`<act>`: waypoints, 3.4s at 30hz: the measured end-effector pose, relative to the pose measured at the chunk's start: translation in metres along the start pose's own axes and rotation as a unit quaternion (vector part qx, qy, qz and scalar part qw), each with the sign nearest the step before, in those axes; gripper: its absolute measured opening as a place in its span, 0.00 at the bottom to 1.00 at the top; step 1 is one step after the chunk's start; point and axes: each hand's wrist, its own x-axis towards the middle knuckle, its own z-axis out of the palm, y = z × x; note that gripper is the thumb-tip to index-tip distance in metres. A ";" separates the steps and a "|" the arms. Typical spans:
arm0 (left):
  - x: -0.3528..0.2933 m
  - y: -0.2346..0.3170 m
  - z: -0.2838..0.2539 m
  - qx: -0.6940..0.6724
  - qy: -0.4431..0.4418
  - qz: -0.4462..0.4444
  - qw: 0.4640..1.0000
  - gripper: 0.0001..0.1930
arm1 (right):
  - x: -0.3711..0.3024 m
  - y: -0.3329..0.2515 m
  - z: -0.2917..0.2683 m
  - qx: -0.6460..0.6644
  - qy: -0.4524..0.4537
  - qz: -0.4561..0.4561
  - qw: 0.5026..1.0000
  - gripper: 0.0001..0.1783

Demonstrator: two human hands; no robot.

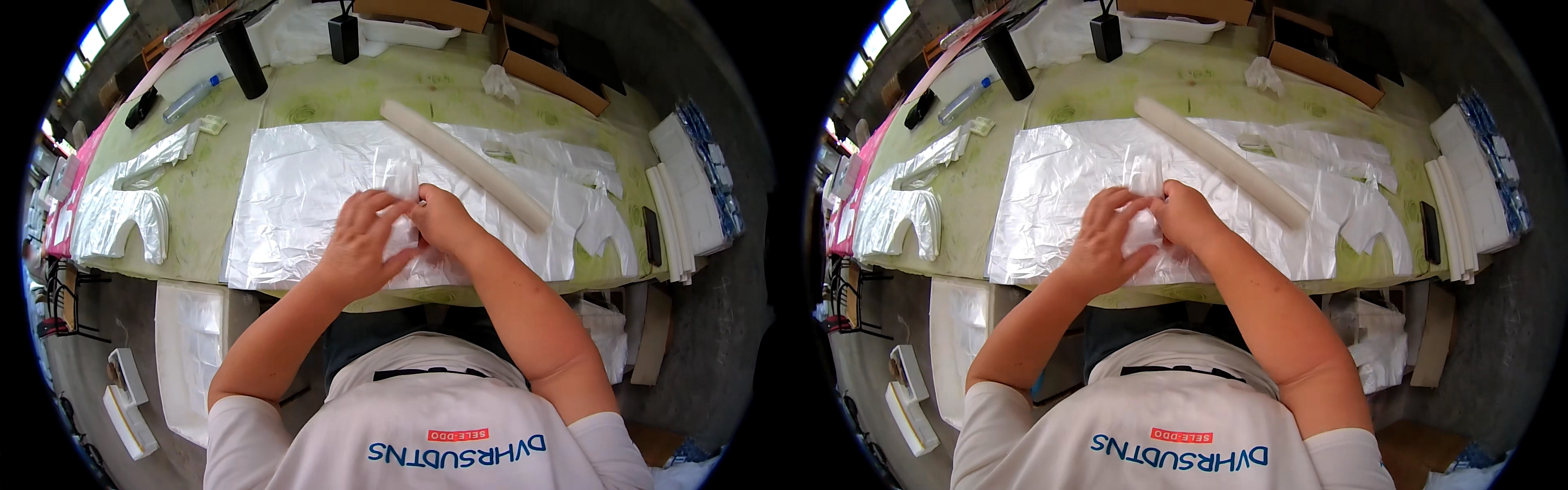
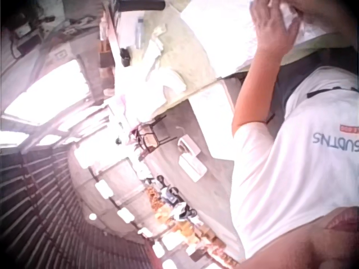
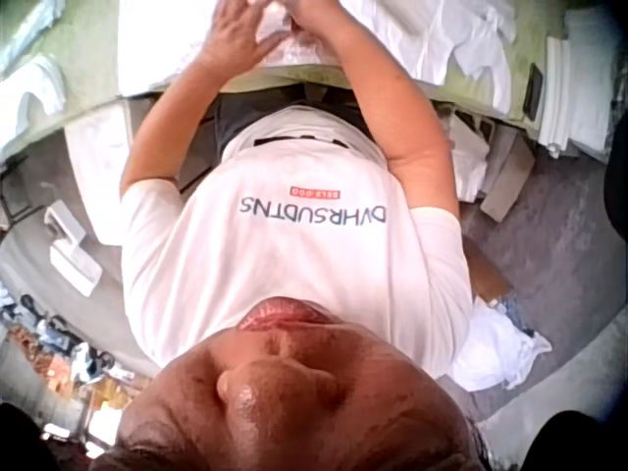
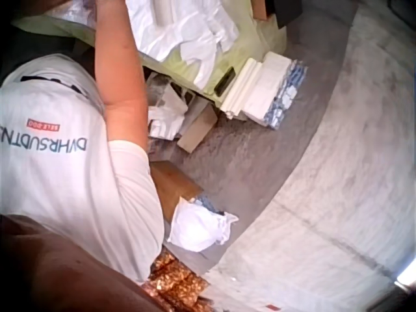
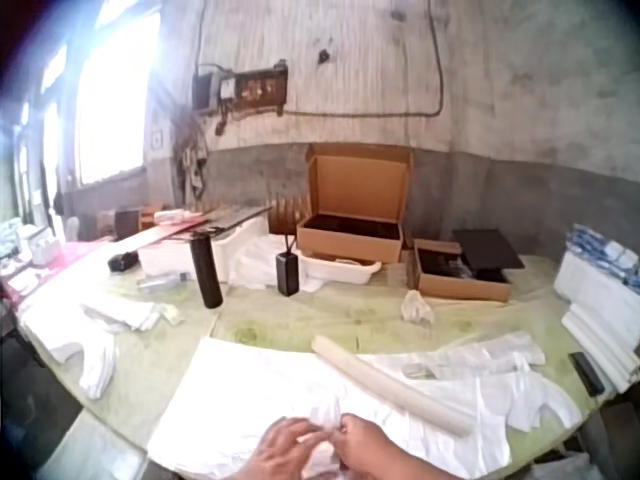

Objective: The person repeatedly tears off pieces of clear plastic wrap from a roll and wraps small white rectangular objects. Each wrapped item is placed into a white tray on the table. The person continues this process throughout the clip.

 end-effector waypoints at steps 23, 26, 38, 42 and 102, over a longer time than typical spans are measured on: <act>-0.025 0.038 0.000 0.044 -0.286 0.073 0.954 0.44 | -0.127 0.078 -0.002 -0.060 0.107 -0.297 0.947 0.18; -0.025 0.036 0.002 0.016 -0.255 0.066 0.964 0.36 | -0.113 0.075 -0.016 -0.181 0.142 -0.412 0.881 0.19; -0.020 0.036 0.014 -0.041 -0.036 -0.104 0.993 0.05 | -0.067 0.083 -0.023 -0.246 0.136 -0.363 0.888 0.08; -0.010 0.029 0.020 0.017 -0.034 -0.118 0.992 0.09 | -0.061 0.082 -0.008 -0.308 0.220 -0.332 0.864 0.12; -0.324 -0.144 -0.225 0.007 0.374 -0.492 0.786 0.10 | -0.130 0.114 0.070 0.134 -0.054 -0.163 0.976 0.10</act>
